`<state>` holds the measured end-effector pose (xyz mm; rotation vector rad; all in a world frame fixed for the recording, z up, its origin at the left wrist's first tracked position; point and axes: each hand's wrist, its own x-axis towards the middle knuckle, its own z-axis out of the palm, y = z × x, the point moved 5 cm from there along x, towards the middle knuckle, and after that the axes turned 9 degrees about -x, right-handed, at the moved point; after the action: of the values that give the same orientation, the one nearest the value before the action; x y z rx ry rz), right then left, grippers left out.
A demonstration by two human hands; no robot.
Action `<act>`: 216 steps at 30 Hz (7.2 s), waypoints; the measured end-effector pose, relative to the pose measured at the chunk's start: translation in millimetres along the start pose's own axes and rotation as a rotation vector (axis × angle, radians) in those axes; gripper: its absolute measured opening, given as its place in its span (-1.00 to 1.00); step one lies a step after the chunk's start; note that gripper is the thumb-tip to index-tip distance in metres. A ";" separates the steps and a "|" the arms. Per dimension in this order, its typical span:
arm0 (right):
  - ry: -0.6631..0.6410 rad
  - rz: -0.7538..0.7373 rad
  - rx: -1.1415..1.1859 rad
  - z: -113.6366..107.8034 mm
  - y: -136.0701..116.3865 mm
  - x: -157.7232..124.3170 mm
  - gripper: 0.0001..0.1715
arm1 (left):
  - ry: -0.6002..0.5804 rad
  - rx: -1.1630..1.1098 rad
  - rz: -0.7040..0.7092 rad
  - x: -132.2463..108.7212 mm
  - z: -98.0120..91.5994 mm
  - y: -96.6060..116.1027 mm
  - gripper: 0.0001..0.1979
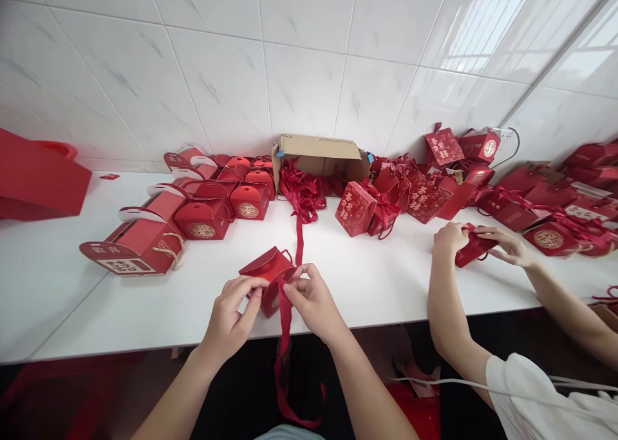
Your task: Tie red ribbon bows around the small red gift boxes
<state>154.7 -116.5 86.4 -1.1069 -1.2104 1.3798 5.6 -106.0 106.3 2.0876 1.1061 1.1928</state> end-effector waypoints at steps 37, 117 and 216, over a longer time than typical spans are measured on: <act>0.037 -0.191 -0.598 -12.0 -18.4 9.3 -0.58 | 0.032 -0.506 -0.443 20.4 -1.3 -1.6 -0.75; 0.096 -0.299 -0.834 5.1 -51.0 34.5 -0.79 | 0.079 0.049 -0.458 4.4 -50.1 -83.2 -0.75; 0.383 0.127 0.429 -25.1 92.4 -1.3 -0.60 | 0.447 -1.054 -0.714 -56.0 7.2 -80.8 -0.72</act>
<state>171.3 -119.2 -7.9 -1.0854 -0.5448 1.3608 -37.2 -108.3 17.5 0.5813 0.9327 1.4139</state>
